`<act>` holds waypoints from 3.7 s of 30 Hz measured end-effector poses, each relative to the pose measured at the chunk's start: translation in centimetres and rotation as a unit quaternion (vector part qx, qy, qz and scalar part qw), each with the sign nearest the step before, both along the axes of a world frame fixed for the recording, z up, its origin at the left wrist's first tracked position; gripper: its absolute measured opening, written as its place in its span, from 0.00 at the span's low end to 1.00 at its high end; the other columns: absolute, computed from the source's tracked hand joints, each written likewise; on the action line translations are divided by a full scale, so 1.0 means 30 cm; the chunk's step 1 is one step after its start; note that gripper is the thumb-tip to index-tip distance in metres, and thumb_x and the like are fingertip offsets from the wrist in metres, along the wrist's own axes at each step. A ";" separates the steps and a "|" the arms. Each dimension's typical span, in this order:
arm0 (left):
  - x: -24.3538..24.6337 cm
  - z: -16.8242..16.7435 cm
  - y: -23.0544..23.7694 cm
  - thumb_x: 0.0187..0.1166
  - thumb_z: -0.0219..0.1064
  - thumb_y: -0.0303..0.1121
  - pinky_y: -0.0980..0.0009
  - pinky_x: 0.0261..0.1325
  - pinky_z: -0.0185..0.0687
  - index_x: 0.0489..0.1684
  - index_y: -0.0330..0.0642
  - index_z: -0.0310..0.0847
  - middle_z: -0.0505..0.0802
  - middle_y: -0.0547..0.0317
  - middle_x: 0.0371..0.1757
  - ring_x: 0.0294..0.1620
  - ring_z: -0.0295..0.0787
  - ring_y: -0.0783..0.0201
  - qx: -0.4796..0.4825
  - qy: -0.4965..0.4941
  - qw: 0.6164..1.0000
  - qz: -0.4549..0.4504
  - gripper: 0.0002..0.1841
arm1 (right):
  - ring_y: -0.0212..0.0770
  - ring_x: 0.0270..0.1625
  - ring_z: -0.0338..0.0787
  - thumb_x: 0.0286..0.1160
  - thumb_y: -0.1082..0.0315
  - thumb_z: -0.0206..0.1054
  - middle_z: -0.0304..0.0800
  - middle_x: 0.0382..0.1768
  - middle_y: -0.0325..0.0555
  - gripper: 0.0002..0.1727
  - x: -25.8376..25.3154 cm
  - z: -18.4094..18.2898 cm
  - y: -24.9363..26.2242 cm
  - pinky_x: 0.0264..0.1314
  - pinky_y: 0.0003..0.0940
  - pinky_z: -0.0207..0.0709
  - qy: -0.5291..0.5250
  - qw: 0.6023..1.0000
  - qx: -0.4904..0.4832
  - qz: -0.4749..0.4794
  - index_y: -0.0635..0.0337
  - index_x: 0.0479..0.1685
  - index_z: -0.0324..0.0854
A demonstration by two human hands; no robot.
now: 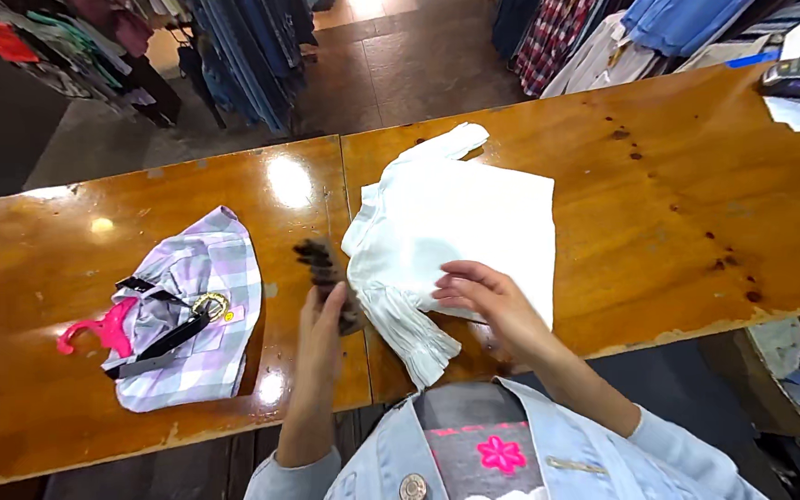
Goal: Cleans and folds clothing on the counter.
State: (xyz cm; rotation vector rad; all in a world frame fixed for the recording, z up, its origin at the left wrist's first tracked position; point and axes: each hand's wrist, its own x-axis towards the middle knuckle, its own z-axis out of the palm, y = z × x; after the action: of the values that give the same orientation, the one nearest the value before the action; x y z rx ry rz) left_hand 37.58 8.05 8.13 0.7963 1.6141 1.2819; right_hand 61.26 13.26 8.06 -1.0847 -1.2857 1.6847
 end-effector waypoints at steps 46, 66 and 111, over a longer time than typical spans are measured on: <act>0.000 -0.289 0.076 0.92 0.55 0.38 0.51 0.92 0.53 0.82 0.36 0.74 0.77 0.48 0.85 0.90 0.65 0.53 -0.014 0.458 0.840 -0.291 0.24 | 0.75 0.48 0.88 0.84 0.65 0.63 0.87 0.49 0.73 0.28 0.012 -0.282 0.264 0.43 0.68 0.80 -0.555 0.727 0.403 0.023 0.40 0.84 0.75; -0.007 -0.193 0.107 0.92 0.53 0.40 0.44 0.95 0.32 0.84 0.35 0.70 0.75 0.45 0.86 0.91 0.61 0.49 -0.126 0.464 0.795 -0.371 0.26 | 0.85 0.74 0.72 0.91 0.57 0.53 0.73 0.71 0.85 0.29 0.653 -0.123 0.875 0.66 0.82 0.67 -0.646 0.714 0.064 -0.262 0.52 0.89 0.64; -0.236 -0.175 0.135 0.71 0.75 0.29 0.31 0.72 0.70 0.63 0.33 0.85 0.86 0.36 0.69 0.74 0.77 0.33 0.102 0.450 0.865 -0.197 0.21 | 0.61 0.73 0.81 0.67 0.69 0.59 0.88 0.68 0.49 0.21 0.381 -0.297 0.057 0.70 0.67 0.69 -0.464 0.785 0.392 -0.122 0.52 0.56 0.93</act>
State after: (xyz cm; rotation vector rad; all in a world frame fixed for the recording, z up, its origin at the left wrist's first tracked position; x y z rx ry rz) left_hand 30.49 12.10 2.89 1.9558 1.8553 0.8019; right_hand 72.71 14.97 -0.85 -1.4631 -2.0430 0.2058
